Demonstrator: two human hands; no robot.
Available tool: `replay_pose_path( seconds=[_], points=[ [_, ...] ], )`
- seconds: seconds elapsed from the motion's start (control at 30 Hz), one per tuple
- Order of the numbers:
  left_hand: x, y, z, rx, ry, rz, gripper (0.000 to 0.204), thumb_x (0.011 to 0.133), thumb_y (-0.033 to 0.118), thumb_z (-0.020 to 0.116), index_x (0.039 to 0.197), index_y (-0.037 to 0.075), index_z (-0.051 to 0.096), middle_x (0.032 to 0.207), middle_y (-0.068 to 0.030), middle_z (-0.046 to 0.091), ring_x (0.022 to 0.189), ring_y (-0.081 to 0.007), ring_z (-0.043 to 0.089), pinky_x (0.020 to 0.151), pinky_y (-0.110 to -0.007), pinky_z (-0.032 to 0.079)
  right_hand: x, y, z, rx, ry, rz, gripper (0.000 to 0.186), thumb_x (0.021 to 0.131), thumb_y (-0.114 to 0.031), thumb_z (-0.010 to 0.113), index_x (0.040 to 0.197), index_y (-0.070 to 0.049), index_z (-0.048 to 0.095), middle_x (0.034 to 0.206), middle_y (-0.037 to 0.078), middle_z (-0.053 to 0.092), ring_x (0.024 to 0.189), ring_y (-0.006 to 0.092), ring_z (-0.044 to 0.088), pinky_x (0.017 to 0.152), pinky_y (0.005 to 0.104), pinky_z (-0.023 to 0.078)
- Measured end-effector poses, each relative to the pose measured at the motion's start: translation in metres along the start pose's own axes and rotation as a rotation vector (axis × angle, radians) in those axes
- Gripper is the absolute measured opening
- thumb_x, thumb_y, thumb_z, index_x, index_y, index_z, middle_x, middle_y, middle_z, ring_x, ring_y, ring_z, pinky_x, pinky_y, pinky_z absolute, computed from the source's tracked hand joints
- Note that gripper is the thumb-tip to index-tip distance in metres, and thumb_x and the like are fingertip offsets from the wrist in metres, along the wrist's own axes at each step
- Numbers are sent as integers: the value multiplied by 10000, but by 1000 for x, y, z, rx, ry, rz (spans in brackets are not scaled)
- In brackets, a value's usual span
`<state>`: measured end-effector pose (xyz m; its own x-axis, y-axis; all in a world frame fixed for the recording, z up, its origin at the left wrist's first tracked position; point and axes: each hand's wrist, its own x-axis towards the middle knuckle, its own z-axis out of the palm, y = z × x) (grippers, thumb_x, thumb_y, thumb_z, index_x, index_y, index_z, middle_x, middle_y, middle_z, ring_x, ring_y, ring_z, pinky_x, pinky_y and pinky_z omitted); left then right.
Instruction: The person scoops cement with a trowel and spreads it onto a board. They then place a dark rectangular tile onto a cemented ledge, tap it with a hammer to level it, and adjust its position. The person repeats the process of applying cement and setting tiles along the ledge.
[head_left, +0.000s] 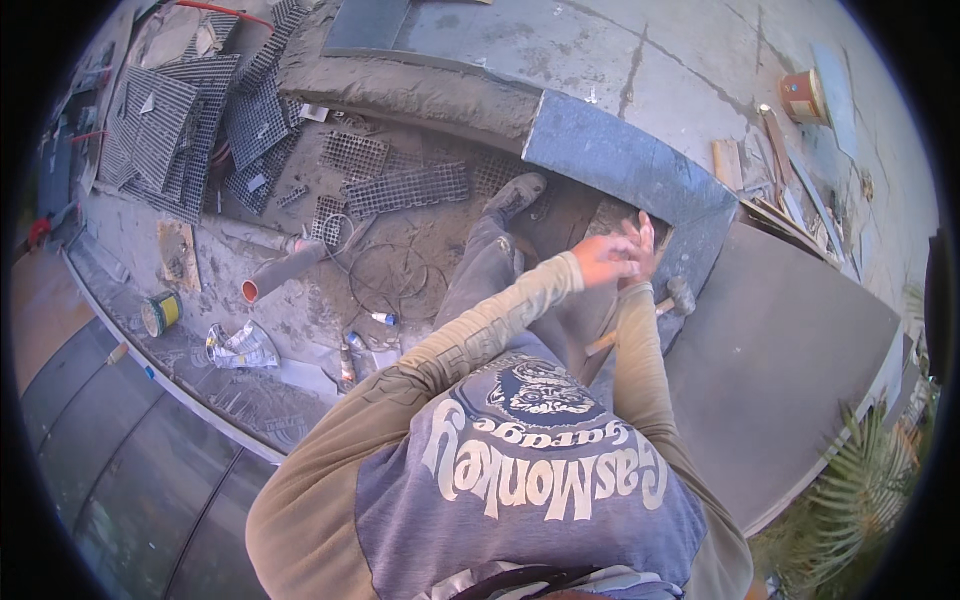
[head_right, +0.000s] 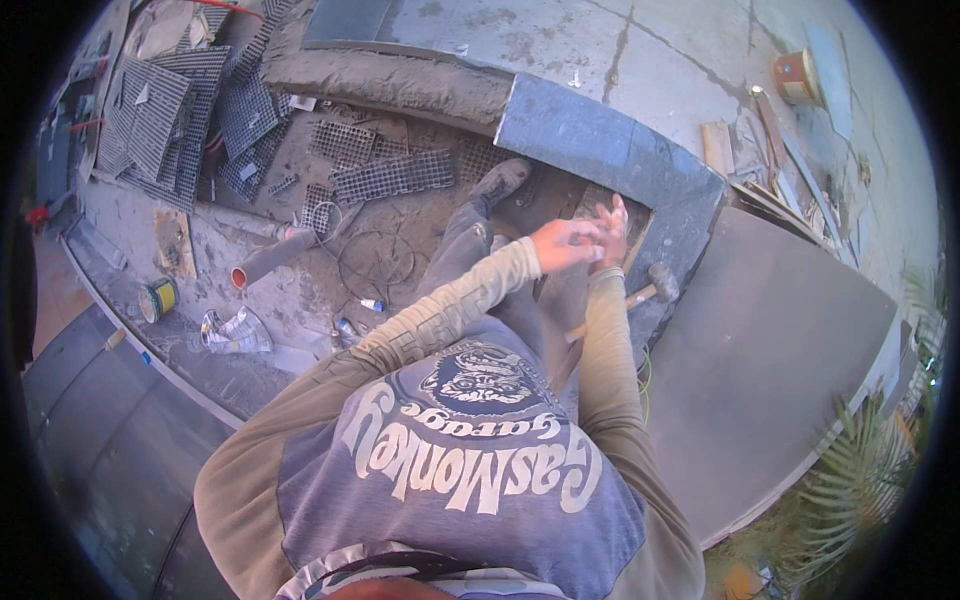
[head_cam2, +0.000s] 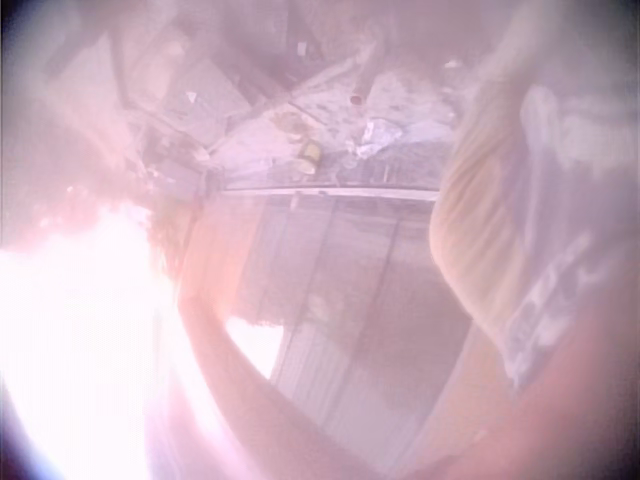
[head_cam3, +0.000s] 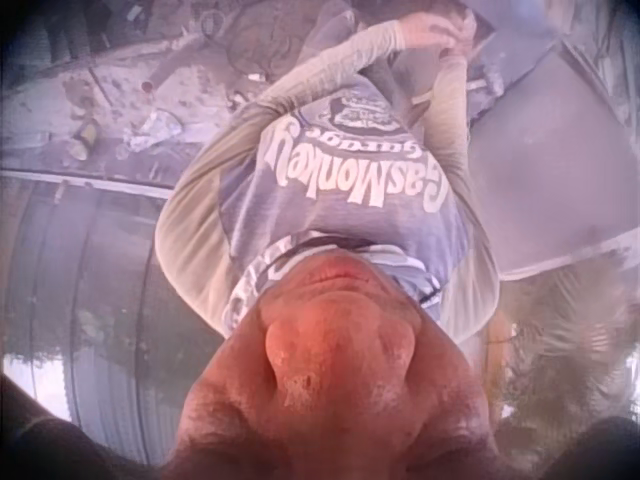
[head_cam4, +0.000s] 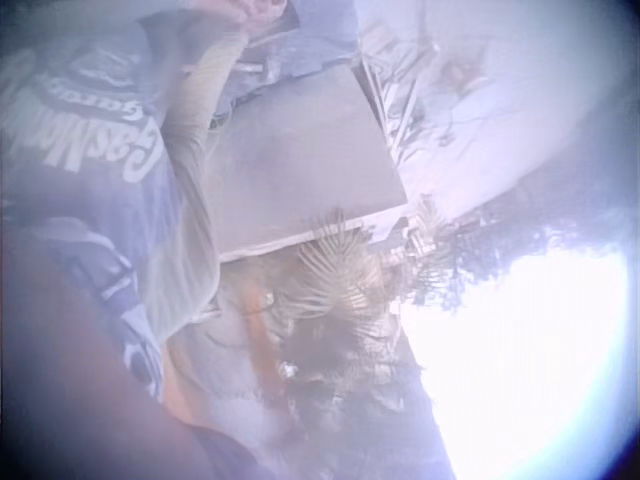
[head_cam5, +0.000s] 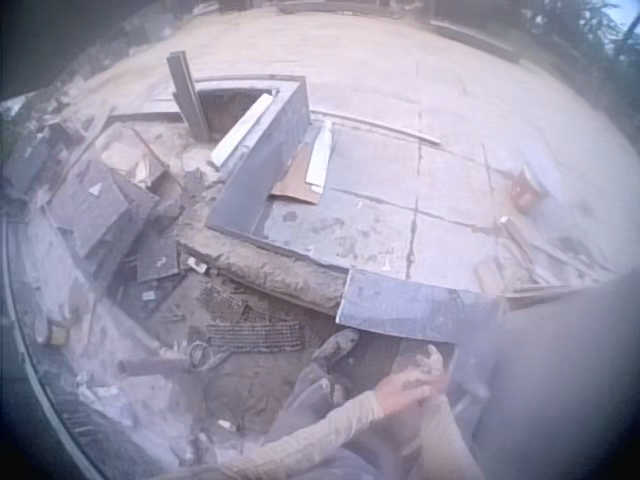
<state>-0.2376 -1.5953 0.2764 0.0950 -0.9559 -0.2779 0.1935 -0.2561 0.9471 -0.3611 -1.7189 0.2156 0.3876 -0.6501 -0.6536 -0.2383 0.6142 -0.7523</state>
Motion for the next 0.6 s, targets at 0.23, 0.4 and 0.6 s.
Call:
replay_pose_path(
  seconds=[0.23,0.4,0.6],
  points=[
    [-140,-24,-50,-23,699,-187,327,906,156,677,1192,-1,660,1056,-123,712,886,-159,688,808,-299,561,-80,92,-104,-348,67,317,386,950,-251,612,1285,-69,551,1174,133,655,927,271,674,729,418,563],
    [-186,-35,-136,-69,856,-349,289,925,165,682,1153,-11,657,970,-97,717,782,-151,699,664,-260,557,-104,89,-43,-50,63,432,340,949,-237,625,1230,-49,588,1162,140,663,959,276,680,765,389,563],
    [-66,-39,-231,-154,802,-309,295,928,157,672,1176,-4,678,983,-100,730,790,-157,704,671,-259,554,-13,78,86,208,-46,417,450,1002,-335,569,1313,-10,538,1295,186,612,1152,303,613,895,429,525]
  ],
)
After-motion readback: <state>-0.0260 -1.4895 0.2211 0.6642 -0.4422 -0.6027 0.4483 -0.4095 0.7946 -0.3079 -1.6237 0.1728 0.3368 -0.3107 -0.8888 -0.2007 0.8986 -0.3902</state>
